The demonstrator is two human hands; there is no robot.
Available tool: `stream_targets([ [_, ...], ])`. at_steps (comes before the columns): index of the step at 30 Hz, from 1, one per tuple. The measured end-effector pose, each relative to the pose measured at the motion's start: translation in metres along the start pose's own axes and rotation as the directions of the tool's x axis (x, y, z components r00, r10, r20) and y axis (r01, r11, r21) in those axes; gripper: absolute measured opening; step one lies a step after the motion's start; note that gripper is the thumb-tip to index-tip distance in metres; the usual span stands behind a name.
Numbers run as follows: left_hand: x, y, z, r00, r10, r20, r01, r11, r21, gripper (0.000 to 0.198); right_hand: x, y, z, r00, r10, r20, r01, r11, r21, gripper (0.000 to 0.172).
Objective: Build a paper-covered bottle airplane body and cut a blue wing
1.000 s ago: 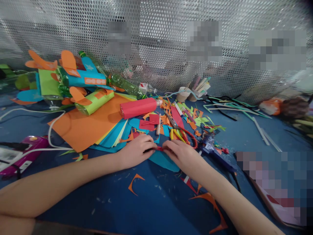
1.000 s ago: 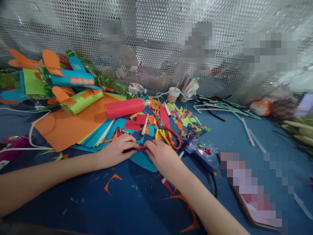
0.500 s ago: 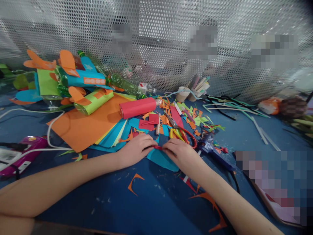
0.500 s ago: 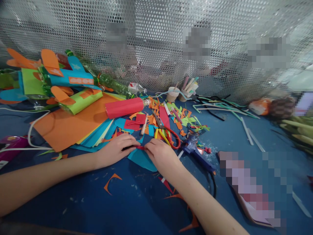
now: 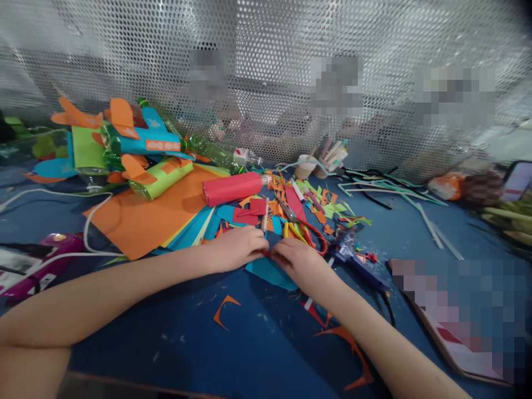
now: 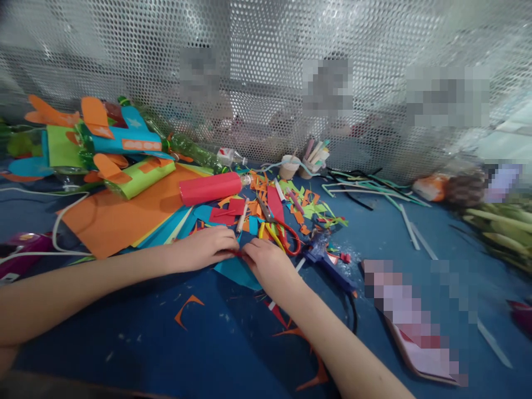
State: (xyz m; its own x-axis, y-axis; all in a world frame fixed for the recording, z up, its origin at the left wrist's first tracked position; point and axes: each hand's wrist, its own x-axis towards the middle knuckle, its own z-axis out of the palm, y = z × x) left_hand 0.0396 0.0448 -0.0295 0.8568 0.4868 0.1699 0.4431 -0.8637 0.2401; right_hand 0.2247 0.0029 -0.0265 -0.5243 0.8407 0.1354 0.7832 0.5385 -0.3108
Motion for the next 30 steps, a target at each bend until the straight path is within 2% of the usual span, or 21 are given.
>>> stream_targets([
  [3,0.005,0.003,-0.002,0.991,0.123,0.049,-0.130,0.976,0.175,0.017,-0.001,0.002,-0.001,1.000,0.019,-0.014,-0.018,0.999,0.046,0.011],
  [6,0.006,0.004,-0.002,0.970,0.234,0.062,-0.241,0.901,0.362,0.018,-0.002,0.008,-0.004,0.997,0.080,-0.016,-0.077,0.983,0.169,0.011],
  [8,0.005,0.003,-0.002,0.955,0.296,0.015,-0.270,0.851,0.451,0.020,-0.001,0.013,-0.007,0.984,0.170,-0.055,-0.148,0.949,0.278,0.012],
  [11,0.004,-0.001,-0.007,0.903,0.417,-0.104,-0.287,0.765,0.576,0.024,0.001,0.023,-0.009,0.927,0.349,-0.136,-0.258,0.857,0.446,0.017],
  [13,0.003,-0.003,-0.011,0.855,0.494,-0.160,-0.288,0.708,0.645,0.025,0.003,0.028,-0.011,0.890,0.453,-0.063,-0.321,0.717,0.619,0.029],
  [15,0.001,-0.005,-0.014,0.810,0.554,-0.191,-0.293,0.665,0.687,0.024,0.004,0.028,-0.013,0.869,0.476,0.134,-0.390,0.492,0.778,0.040],
  [17,-0.002,-0.006,-0.015,0.763,0.606,-0.225,-0.298,0.639,0.709,0.023,0.003,0.023,-0.017,0.855,0.408,0.321,-0.454,0.287,0.844,0.045],
  [19,-0.004,-0.006,-0.016,0.718,0.649,-0.250,-0.310,0.621,0.720,0.022,0.001,0.016,-0.020,0.856,0.321,0.405,-0.476,0.188,0.859,0.042],
  [22,-0.006,-0.008,-0.017,0.683,0.686,-0.252,-0.331,0.597,0.731,0.022,-0.002,0.006,-0.023,0.868,0.251,0.428,-0.475,0.173,0.863,0.035],
  [30,-0.006,-0.011,-0.020,0.679,0.699,-0.227,-0.333,0.568,0.753,0.020,-0.001,0.007,-0.021,0.902,0.280,0.328,-0.403,0.276,0.872,0.029],
])
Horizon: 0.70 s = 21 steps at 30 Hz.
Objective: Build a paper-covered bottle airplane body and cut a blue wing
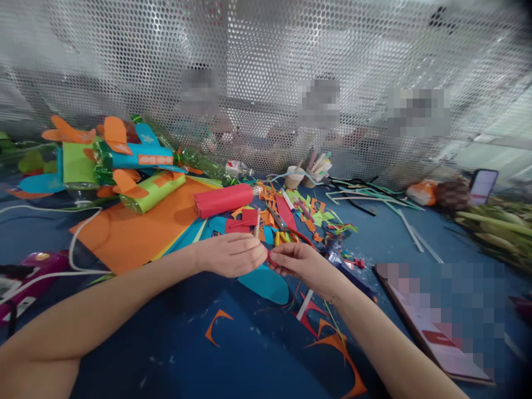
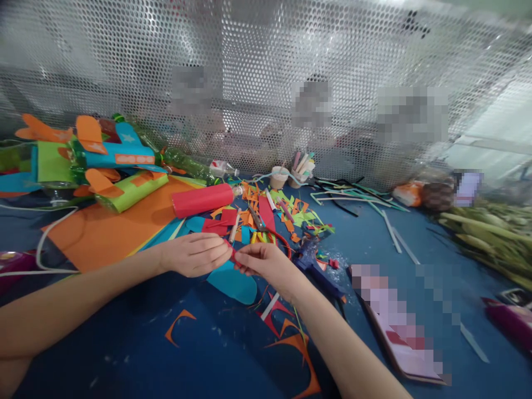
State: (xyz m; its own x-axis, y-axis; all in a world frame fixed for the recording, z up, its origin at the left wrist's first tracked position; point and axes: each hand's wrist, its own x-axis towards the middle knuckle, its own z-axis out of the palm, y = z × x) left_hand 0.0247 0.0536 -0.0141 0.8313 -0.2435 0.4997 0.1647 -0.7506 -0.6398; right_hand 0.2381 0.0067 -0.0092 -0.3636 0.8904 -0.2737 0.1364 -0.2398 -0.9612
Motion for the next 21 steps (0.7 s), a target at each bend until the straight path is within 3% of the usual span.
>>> stream_targets([
  [6,0.001,-0.003,-0.002,0.998,-0.041,0.045,0.044,0.997,-0.061,0.020,0.002,0.000,0.002,0.996,-0.088,-0.031,0.085,0.991,-0.100,0.028],
  [8,0.002,-0.002,-0.001,0.990,-0.125,0.071,0.134,0.979,-0.156,0.022,0.003,0.001,0.002,0.991,-0.127,-0.048,0.121,0.985,-0.120,0.028],
  [10,0.004,0.000,0.002,0.951,-0.289,0.105,0.308,0.908,-0.286,0.022,0.003,0.002,0.002,0.984,-0.159,-0.075,0.149,0.981,-0.125,0.027],
  [11,0.006,0.002,0.005,0.904,-0.409,0.125,0.426,0.834,-0.351,0.020,0.003,0.003,0.001,0.981,-0.172,-0.093,0.160,0.979,-0.123,0.027],
  [12,0.009,0.004,0.008,0.827,-0.544,0.142,0.549,0.725,-0.416,0.018,0.003,0.002,0.002,0.977,-0.182,-0.115,0.168,0.979,-0.117,0.027],
  [13,0.012,0.006,0.011,0.719,-0.676,0.159,0.654,0.581,-0.485,0.019,0.003,0.002,0.002,0.972,-0.191,-0.139,0.176,0.978,-0.110,0.027],
  [14,0.014,0.008,0.014,0.578,-0.793,0.193,0.731,0.397,-0.556,0.024,0.003,0.001,0.002,0.966,-0.199,-0.165,0.183,0.978,-0.103,0.027],
  [15,0.017,0.010,0.016,0.451,-0.858,0.248,0.741,0.204,-0.640,0.028,0.003,0.001,0.003,0.960,-0.205,-0.189,0.189,0.977,-0.098,0.027],
  [16,0.019,0.012,0.018,0.354,-0.869,0.345,0.710,0.010,-0.704,0.029,0.003,0.001,0.003,0.955,-0.210,-0.209,0.194,0.976,-0.094,0.028],
  [17,0.021,0.014,0.020,0.295,-0.837,0.461,0.657,-0.172,-0.734,0.028,0.002,0.001,0.004,0.951,-0.215,-0.222,0.198,0.976,-0.093,0.028],
  [19,0.023,0.018,0.022,0.242,-0.721,0.649,0.540,-0.455,-0.708,0.025,0.003,0.001,0.006,0.947,-0.217,-0.236,0.200,0.975,-0.094,0.028],
  [21,0.023,0.022,0.023,0.181,-0.647,0.741,0.432,-0.624,-0.651,0.024,0.003,0.003,0.007,0.944,-0.224,-0.243,0.204,0.973,-0.104,0.029],
])
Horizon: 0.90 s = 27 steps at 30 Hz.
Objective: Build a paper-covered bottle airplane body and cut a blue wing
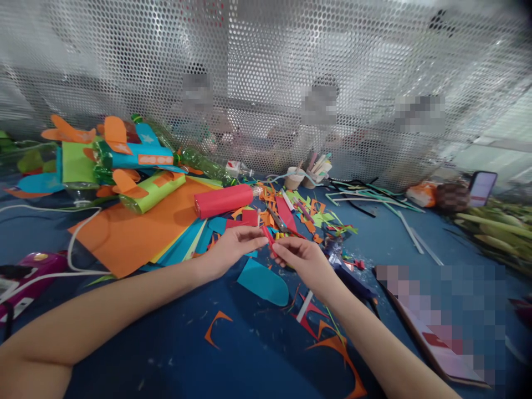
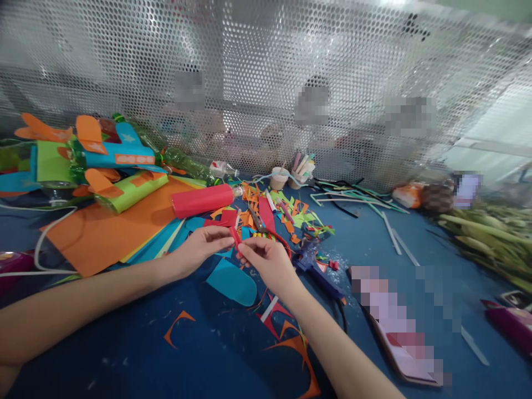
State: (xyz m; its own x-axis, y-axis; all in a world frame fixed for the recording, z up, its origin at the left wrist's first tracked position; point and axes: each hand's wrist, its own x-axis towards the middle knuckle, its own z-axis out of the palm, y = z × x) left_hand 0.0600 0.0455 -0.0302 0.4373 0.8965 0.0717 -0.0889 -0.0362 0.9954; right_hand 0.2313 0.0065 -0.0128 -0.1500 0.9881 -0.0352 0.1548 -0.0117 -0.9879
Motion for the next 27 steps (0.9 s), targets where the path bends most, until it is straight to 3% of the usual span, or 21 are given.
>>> stream_targets([
  [4,-0.0045,-0.0051,0.0037,0.995,-0.076,-0.059,0.063,0.976,-0.208,0.024,0.0001,0.0018,0.0023,1.000,-0.026,-0.015,0.025,0.999,-0.036,0.029],
  [9,-0.0061,-0.0058,0.0076,0.991,-0.108,-0.086,0.076,0.948,-0.310,0.019,-0.0011,0.0015,0.0066,1.000,-0.023,-0.020,0.021,0.996,-0.083,0.024],
  [18,-0.0056,0.0003,0.0059,0.985,-0.069,-0.158,0.047,0.989,-0.142,0.020,-0.0014,0.0091,0.0103,0.998,-0.059,-0.005,0.057,0.989,-0.136,0.021],
  [27,-0.0063,-0.0006,0.0058,0.985,-0.066,-0.161,0.045,0.990,-0.135,0.021,-0.0020,0.0092,0.0088,0.996,-0.087,-0.026,0.082,0.987,-0.141,0.021],
])
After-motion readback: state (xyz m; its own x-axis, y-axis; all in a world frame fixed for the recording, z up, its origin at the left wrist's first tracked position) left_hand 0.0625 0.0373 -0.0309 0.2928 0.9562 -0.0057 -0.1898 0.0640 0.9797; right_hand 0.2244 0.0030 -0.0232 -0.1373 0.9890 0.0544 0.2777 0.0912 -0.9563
